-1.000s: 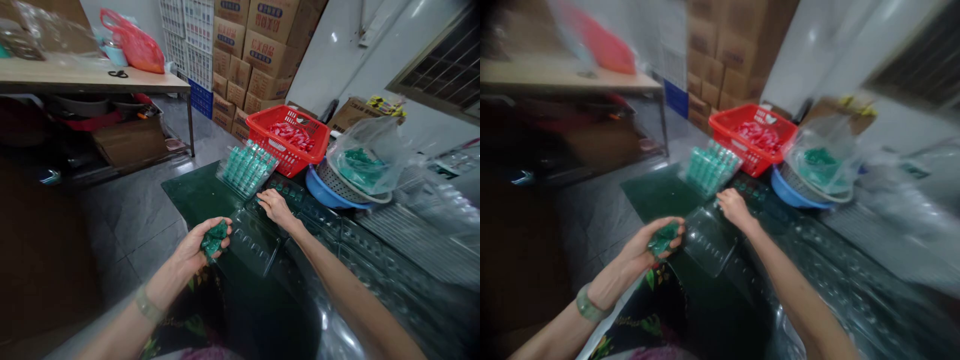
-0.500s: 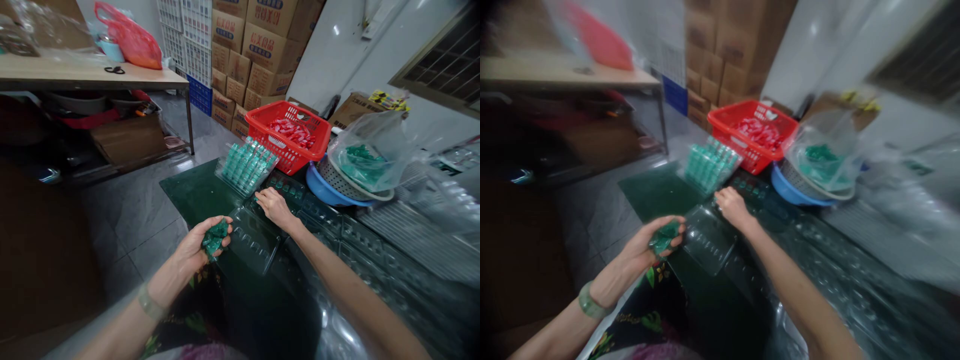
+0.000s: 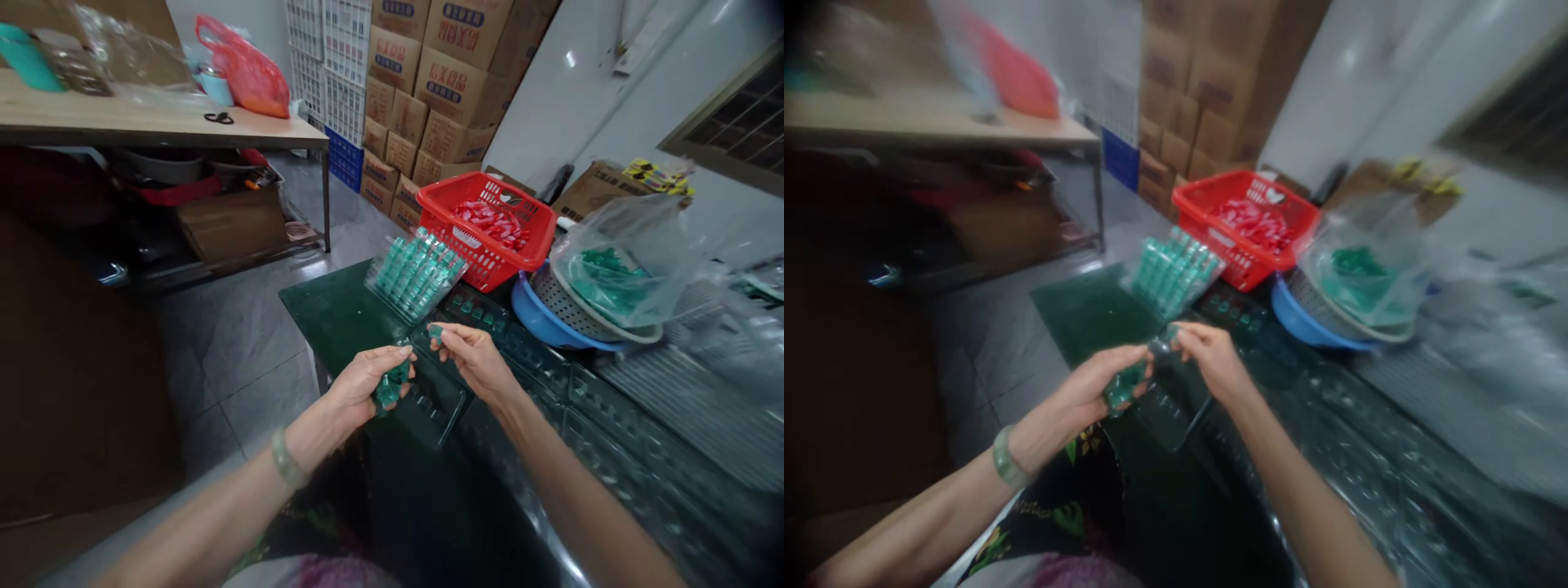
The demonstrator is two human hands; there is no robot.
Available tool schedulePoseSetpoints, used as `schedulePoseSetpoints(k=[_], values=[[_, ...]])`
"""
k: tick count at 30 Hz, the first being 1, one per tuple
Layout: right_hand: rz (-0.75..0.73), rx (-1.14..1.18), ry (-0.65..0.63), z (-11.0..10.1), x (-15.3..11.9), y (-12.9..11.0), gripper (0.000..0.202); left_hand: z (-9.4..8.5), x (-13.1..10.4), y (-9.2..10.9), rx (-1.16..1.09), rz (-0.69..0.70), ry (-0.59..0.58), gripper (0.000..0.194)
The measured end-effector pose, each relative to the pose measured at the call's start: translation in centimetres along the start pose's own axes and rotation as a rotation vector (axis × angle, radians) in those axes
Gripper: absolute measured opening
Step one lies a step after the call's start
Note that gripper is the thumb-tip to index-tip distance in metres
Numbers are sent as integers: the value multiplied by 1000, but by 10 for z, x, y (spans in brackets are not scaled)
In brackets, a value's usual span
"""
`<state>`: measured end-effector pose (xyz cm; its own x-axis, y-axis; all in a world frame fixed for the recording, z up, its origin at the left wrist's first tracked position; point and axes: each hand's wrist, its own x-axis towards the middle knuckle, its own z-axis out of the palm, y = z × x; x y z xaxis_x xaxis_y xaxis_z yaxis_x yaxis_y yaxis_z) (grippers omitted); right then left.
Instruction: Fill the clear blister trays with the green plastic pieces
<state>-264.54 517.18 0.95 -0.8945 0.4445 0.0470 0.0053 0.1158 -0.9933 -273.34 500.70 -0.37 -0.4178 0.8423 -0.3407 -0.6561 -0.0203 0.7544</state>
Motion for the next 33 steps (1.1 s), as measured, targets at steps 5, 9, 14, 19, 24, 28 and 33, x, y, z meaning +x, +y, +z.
schedulePoseSetpoints(k=[5,9,14,19,24,28,33], values=[[7,-2,-59,21,-20,-6,28,12,-4,-2,28,37,23,27],[-39,-70,-53,27,-28,-7,26,13,-11,-2,29,47,42,23],[-171,-330,-106,31,-38,-15,28,13,-12,-8,49,141,104,14],[-125,-410,-99,28,-38,-21,29,15,-17,-10,206,204,134,14],[-96,-464,-102,25,-38,-21,18,15,-24,-9,401,271,124,14],[-174,-572,35,36,-46,-13,12,16,-23,-9,531,308,130,12],[-138,-493,161,46,-53,1,14,13,-19,-12,473,263,134,9]])
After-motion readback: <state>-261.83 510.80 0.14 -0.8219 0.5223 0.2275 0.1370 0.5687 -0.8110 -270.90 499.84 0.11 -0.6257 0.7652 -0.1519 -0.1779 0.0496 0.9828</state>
